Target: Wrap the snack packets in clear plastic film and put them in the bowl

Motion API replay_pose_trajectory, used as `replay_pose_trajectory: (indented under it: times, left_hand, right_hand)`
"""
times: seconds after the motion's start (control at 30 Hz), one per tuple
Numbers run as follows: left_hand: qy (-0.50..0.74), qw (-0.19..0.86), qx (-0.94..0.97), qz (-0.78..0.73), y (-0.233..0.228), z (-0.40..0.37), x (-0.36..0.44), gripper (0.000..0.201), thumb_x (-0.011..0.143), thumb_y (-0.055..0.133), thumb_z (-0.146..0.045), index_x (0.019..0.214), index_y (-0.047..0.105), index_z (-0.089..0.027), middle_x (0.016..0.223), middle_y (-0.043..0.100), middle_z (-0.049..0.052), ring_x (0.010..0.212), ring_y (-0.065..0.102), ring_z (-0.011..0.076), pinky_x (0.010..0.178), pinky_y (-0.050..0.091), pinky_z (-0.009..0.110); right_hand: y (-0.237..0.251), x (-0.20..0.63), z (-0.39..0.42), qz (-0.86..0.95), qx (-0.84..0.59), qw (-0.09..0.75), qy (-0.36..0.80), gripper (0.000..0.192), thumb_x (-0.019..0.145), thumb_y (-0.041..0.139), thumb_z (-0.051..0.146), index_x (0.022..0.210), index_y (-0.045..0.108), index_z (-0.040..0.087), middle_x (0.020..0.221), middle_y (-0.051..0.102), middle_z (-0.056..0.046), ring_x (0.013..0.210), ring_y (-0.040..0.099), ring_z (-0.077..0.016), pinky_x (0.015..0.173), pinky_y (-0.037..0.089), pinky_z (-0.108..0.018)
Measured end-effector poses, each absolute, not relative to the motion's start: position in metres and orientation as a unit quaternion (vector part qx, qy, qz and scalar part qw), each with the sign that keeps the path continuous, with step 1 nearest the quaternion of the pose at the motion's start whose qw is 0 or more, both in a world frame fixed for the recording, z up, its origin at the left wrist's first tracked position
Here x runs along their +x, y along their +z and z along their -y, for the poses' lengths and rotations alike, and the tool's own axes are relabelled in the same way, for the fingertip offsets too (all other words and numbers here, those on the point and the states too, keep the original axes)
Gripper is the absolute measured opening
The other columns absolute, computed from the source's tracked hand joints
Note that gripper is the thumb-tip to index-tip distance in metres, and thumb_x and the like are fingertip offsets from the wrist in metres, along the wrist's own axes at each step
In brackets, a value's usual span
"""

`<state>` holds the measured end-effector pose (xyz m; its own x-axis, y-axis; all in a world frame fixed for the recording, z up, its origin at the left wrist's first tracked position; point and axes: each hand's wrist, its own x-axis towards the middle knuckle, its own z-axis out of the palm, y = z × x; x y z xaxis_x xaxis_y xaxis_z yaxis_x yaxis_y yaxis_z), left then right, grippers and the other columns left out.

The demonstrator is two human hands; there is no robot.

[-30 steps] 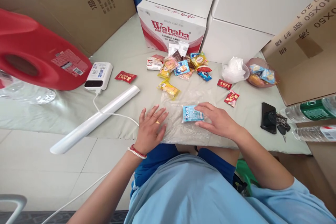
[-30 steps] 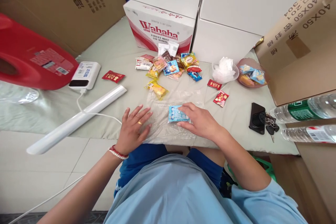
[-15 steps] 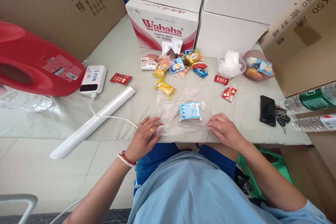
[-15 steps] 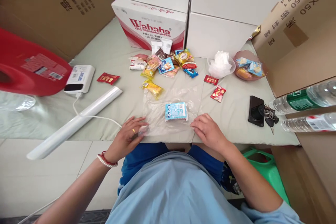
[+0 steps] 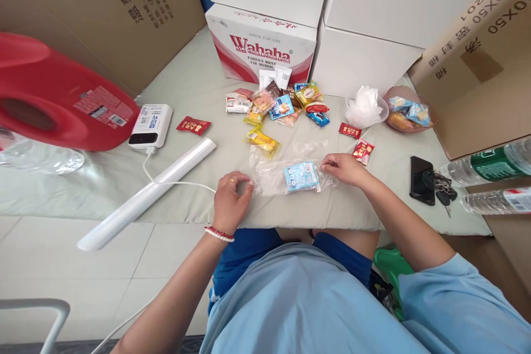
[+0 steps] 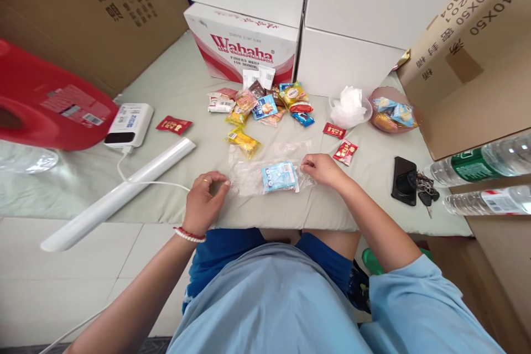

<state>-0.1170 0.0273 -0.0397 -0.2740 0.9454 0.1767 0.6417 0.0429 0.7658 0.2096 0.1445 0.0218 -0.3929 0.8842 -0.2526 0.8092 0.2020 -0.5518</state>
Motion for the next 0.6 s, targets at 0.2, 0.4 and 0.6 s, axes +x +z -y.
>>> replay_pose_trajectory:
  times: [0.2, 0.4, 0.6]
  left_hand:
    - [0.452, 0.002, 0.523, -0.723, -0.023, -0.015, -0.106, 0.023, 0.092, 0.061, -0.032, 0.110, 0.064, -0.018, 0.116, 0.059, 0.015, 0.122, 0.056, 0.0327, 0.108, 0.046, 0.056]
    - [0.424, -0.012, 0.704, -0.570, 0.004, 0.010, -0.060, 0.027, 0.092, 0.055, -0.018, 0.114, 0.067, -0.027, 0.107, 0.068, 0.010, 0.115, 0.063, 0.0284, 0.099, 0.049, 0.050]
    - [0.244, 0.078, 0.810, -0.528, 0.000, -0.033, -0.015, 0.045, 0.100, 0.040, -0.018, 0.137, 0.065, -0.024, 0.134, 0.071, 0.012, 0.128, 0.060, 0.0282, 0.101, 0.045, 0.048]
  right_hand:
    - [0.040, 0.189, -0.117, 0.836, -0.514, 0.154, 0.111, 0.031, 0.100, 0.050, 0.026, 0.121, 0.073, 0.021, 0.120, 0.066, -0.014, 0.113, 0.058, -0.0299, 0.099, 0.049, -0.044]
    - [0.026, 0.166, -0.104, 0.876, -0.438, 0.081, 0.186, 0.034, 0.104, 0.047, 0.027, 0.126, 0.073, 0.026, 0.134, 0.065, -0.009, 0.112, 0.065, -0.0232, 0.089, 0.053, -0.033]
    - [0.020, 0.178, -0.121, 0.869, -0.409, 0.107, 0.256, 0.035, 0.100, 0.051, 0.020, 0.125, 0.076, 0.026, 0.130, 0.070, -0.008, 0.113, 0.069, -0.0206, 0.096, 0.054, -0.034]
